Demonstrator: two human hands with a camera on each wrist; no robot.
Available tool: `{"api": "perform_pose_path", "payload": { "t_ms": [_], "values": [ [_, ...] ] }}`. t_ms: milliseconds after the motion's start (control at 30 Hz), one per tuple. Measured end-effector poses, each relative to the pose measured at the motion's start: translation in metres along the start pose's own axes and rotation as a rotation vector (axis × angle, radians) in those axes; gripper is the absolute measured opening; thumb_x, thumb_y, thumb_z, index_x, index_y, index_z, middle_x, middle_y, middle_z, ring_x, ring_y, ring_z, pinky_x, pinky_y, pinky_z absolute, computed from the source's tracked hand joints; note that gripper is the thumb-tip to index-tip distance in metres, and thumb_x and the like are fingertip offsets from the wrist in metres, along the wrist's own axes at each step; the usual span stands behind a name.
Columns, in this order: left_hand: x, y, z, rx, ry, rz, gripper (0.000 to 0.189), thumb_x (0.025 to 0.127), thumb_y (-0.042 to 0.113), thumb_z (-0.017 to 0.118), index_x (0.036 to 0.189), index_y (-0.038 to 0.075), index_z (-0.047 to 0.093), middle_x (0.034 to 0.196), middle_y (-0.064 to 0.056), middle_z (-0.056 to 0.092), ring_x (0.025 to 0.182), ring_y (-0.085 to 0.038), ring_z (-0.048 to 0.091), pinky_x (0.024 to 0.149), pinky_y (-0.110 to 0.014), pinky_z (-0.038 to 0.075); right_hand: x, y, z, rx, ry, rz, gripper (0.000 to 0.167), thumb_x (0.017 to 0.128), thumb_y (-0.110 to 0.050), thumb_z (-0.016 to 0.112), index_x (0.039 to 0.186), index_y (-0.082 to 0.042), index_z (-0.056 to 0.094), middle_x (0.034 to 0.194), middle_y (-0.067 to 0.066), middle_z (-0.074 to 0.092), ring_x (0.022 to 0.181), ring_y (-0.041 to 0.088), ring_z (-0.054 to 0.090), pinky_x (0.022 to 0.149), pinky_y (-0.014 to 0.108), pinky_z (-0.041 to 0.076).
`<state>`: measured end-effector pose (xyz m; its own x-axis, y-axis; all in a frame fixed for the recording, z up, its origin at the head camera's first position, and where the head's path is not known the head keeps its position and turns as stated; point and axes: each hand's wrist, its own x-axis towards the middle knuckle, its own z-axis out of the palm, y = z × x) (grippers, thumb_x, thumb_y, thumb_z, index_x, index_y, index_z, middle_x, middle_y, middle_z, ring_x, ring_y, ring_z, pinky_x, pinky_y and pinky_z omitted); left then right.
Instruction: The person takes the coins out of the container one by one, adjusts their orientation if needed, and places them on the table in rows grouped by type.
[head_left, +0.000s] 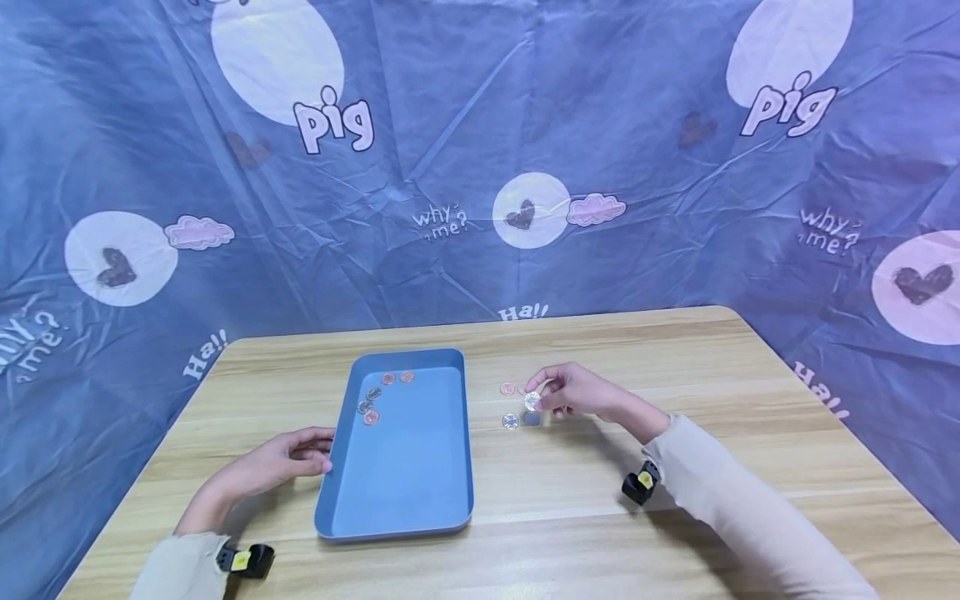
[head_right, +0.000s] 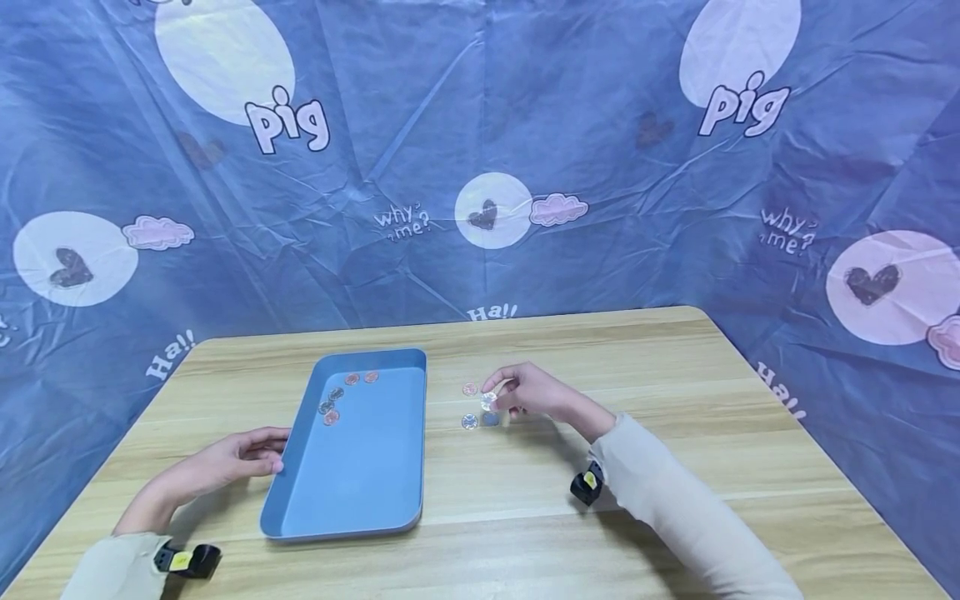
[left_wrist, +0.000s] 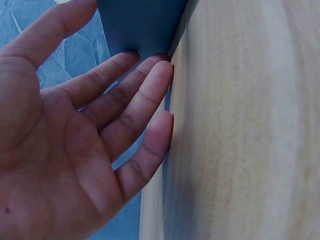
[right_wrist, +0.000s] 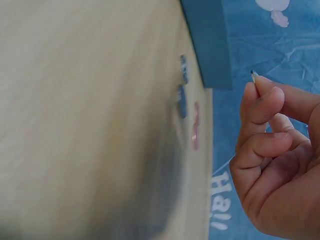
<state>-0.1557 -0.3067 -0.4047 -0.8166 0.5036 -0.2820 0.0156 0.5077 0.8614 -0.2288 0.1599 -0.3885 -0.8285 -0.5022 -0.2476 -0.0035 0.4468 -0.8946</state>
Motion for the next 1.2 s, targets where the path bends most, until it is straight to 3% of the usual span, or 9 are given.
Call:
{"api": "perform_pose_path", "payload": {
  "t_ms": [233, 500, 833, 1200],
  "values": [
    [-0.001, -0.001, 0.001, 0.006, 0.004, 0.008, 0.068, 0.095, 0.020, 0.061, 0.143, -0.016, 0.029, 0.138, -0.036, 0.043, 0.111, -0.020, 0.058, 0.088, -0.013, 0.046, -0.001, 0.018, -0.001, -0.011, 0.029, 0.037, 0.034, 0.083, -0.004, 0.069, 0.115, 0.002, 0.060, 0.069, 0.003, 0.061, 0.056, 0.010, 0.051, 0.048, 0.017, 0.035],
    [-0.001, -0.001, 0.001, 0.001, 0.008, 0.007, 0.068, 0.095, 0.021, 0.061, 0.142, -0.016, 0.029, 0.138, -0.036, 0.043, 0.111, -0.020, 0.058, 0.087, -0.013, 0.046, 0.000, 0.029, -0.001, -0.048, 0.078, 0.041, 0.030, 0.080, -0.002, 0.069, 0.109, 0.003, 0.062, 0.069, -0.003, 0.057, 0.053, 0.005, 0.037, 0.046, 0.016, 0.029],
    [-0.001, 0.000, -0.001, 0.001, 0.004, 0.000, 0.068, 0.095, 0.021, 0.061, 0.143, -0.015, 0.028, 0.139, -0.035, 0.043, 0.113, -0.024, 0.058, 0.088, -0.013, 0.047, 0.001, 0.032, -0.002, -0.115, 0.099, 0.004, 0.026, 0.077, 0.003, 0.069, 0.102, 0.006, 0.064, 0.073, 0.000, 0.057, 0.064, 0.010, 0.045, 0.055, 0.017, 0.037],
    [0.000, 0.001, -0.001, -0.009, 0.003, -0.003, 0.069, 0.094, 0.021, 0.062, 0.143, -0.015, 0.029, 0.138, -0.034, 0.045, 0.112, -0.023, 0.058, 0.088, -0.014, 0.046, 0.001, 0.031, 0.000, -0.215, 0.100, -0.024, 0.022, 0.076, 0.006, 0.068, 0.097, 0.004, 0.066, 0.071, 0.000, 0.055, 0.064, 0.012, 0.046, 0.055, 0.017, 0.038]
  ]
}}
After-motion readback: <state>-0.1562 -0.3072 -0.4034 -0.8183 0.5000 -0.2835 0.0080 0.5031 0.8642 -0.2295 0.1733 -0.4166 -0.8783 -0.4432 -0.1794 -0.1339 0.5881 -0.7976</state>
